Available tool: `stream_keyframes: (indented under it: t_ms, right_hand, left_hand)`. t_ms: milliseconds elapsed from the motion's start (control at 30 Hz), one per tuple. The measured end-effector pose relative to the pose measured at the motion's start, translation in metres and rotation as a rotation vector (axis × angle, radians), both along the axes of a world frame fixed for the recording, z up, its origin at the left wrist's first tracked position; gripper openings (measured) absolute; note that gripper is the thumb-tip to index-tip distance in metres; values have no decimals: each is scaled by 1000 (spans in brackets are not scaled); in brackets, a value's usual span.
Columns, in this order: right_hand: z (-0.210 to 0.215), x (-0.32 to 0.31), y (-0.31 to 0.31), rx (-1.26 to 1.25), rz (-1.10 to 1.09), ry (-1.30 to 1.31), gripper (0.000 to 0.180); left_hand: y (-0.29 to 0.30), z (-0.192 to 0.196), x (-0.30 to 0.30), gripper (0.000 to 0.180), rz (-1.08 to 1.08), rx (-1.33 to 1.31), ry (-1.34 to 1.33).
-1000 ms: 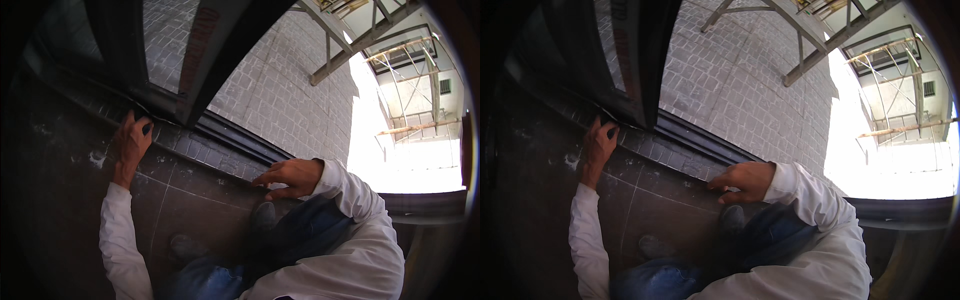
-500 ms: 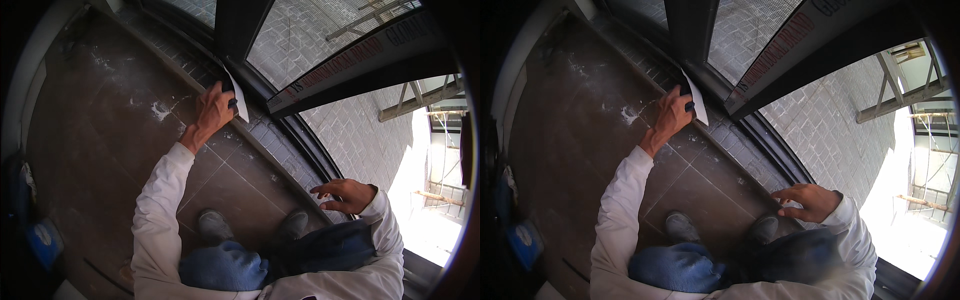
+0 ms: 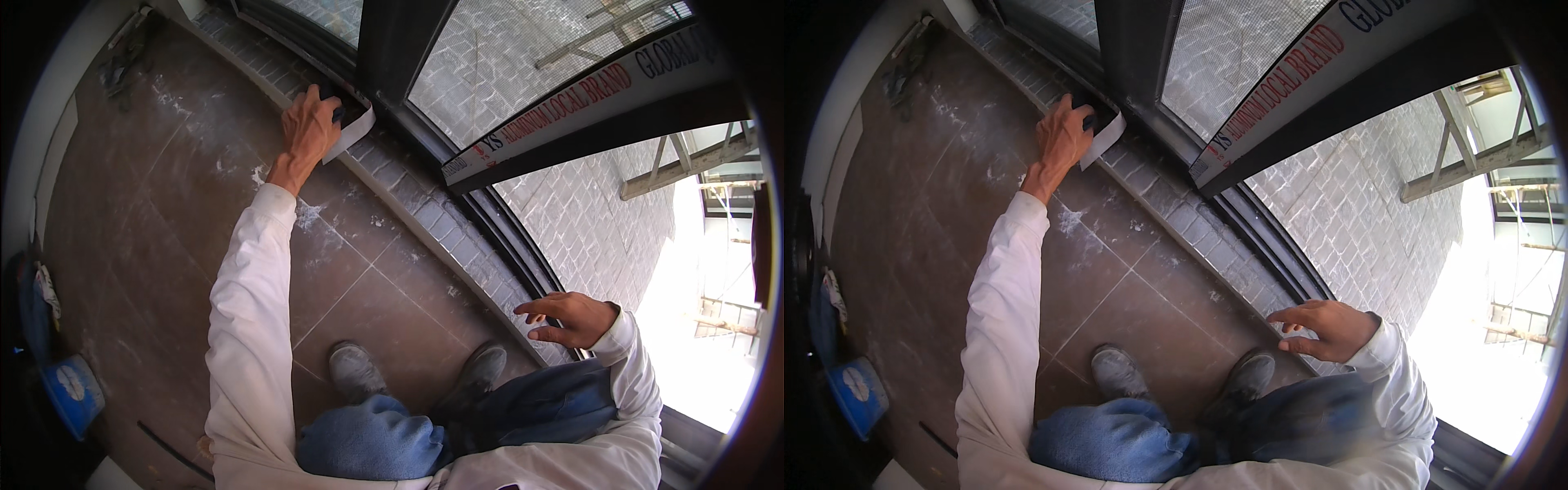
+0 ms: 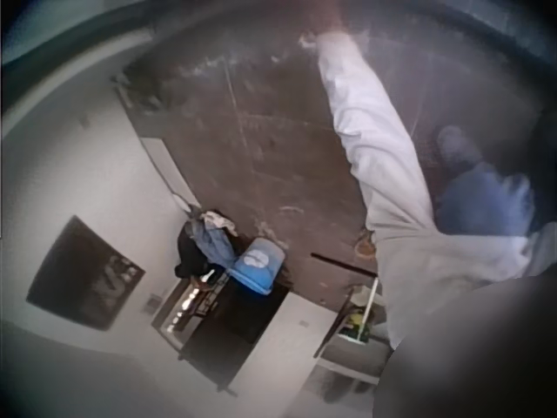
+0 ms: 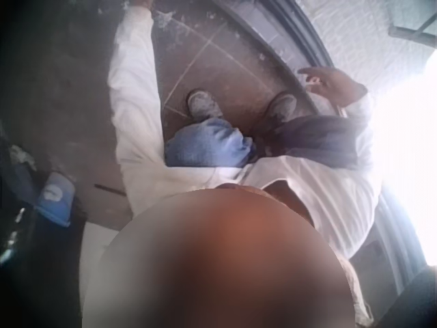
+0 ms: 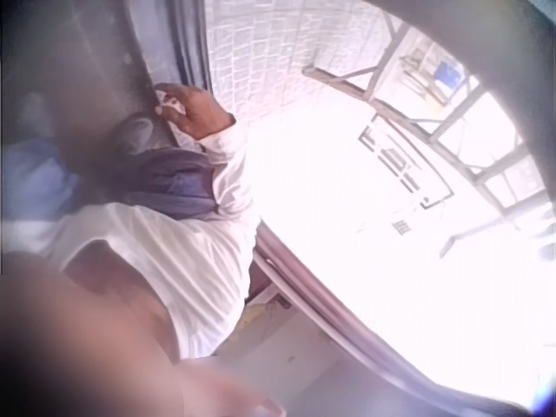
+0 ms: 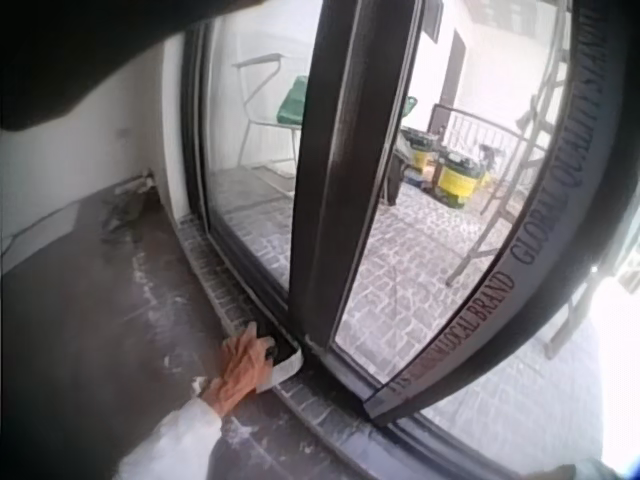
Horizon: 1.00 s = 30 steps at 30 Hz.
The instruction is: The person kneels on the floor and uses a dark cloth to wipe the bottom track of a large glass door. They move along the track, scrubbing the surface repeatedly to remove dust and debris.
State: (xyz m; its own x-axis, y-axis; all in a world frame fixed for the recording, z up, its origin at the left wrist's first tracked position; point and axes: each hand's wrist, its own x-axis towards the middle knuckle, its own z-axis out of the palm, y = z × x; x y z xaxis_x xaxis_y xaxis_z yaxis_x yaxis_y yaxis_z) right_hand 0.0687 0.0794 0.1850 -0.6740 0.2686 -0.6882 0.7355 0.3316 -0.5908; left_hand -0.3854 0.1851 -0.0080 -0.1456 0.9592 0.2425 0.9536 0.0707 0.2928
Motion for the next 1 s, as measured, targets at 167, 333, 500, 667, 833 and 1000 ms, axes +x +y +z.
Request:
stream_keyframes:
  t_ms: [167, 333, 500, 667, 833, 1000]
  right_hand:
    - [-7, -5, -1, -48, 15, 64, 50]
    - [-3, -4, 2, -16, -9, 3, 49]
    - [-7, -11, 3, -16, 21, 44, 50]
    - [-1, -9, -2, -14, 59, 67, 51]
    - [-2, -19, 0, -56, 7, 72, 48]
    - [-3, -24, -1, -28, 32, 83, 47]
  left_hand:
    - [8, 2, -2, 35, 92, 172, 1]
    - [10, -3, -4, 27, 44, -4, -58]
    - [6, 0, -7, 28, -20, 201, 46]
    - [9, 7, -13, 30, -156, 145, 75]
    - [2, 2, 7, 32, 63, 187, -1]
    - [7, 7, 3, 31, 69, 16, -22]
